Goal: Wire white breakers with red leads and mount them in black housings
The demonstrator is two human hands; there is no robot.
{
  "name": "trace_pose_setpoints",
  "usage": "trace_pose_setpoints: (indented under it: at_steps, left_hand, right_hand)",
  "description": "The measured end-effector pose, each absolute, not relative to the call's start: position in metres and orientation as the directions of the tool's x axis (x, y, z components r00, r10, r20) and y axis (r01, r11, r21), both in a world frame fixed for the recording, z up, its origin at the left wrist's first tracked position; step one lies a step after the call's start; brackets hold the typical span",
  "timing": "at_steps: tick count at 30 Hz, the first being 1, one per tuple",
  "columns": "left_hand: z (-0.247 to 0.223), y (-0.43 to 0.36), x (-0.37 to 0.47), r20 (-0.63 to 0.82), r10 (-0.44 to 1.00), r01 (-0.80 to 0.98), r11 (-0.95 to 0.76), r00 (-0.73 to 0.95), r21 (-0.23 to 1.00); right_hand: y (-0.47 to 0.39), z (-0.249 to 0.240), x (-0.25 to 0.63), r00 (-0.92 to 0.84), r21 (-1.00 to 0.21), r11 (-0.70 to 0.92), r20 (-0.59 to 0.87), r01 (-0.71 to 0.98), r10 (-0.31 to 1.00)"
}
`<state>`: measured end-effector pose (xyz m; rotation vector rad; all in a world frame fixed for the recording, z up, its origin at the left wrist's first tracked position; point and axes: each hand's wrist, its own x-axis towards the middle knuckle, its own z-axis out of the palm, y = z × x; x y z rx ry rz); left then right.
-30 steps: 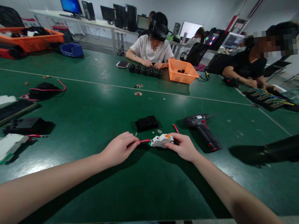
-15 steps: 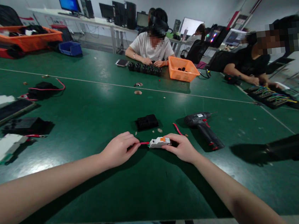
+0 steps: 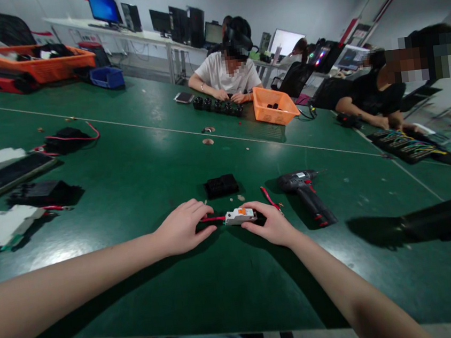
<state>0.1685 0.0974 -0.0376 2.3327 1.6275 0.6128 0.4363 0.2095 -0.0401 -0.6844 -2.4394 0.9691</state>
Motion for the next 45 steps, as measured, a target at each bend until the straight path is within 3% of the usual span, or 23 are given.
trace_pose_setpoints:
  at_steps: [8,16,31,34,37,40,42,45]
  left_hand:
    - [-0.038,0.102,0.162,0.152,0.95,0.765,-0.31,0.273,0.565]
    - [-0.044,0.106,0.16,0.216,0.931,0.723,-0.365,0.295,0.586]
    - [-0.037,0.1,0.165,0.184,0.94,0.773,-0.34,0.286,0.535]
    - [-0.035,0.096,0.17,0.243,0.913,0.793,-0.405,0.327,0.455]
    - [-0.032,0.092,0.175,0.28,0.892,0.821,-0.441,0.356,0.361]
    - [-0.028,0.095,0.175,0.273,0.896,0.85,-0.427,0.35,0.308]
    - [-0.024,0.1,0.176,0.234,0.907,0.861,-0.409,0.349,0.301]
    - [-0.019,0.109,0.179,0.127,0.924,0.862,-0.383,0.361,0.333]
  right_hand:
    - [0.209,-0.035,0.437,-0.808,-0.714,0.649,0.204,0.264,0.553]
    - [0.213,-0.038,0.433,-0.819,-0.771,0.599,0.19,0.217,0.542]
    - [0.211,-0.035,0.435,-0.829,-0.757,0.592,0.125,0.275,0.545]
    - [0.211,-0.033,0.435,-0.8,-0.785,0.582,0.201,0.213,0.565]
    - [0.216,-0.021,0.444,-0.635,-0.786,0.592,0.367,0.179,0.679]
    - [0.227,0.0,0.468,-0.416,-0.731,0.586,0.44,0.349,0.796]
    - [0.236,0.013,0.491,-0.307,-0.659,0.482,0.372,0.577,0.876]
    - [0.249,0.019,0.524,-0.146,-0.386,0.203,0.171,0.9,0.974]
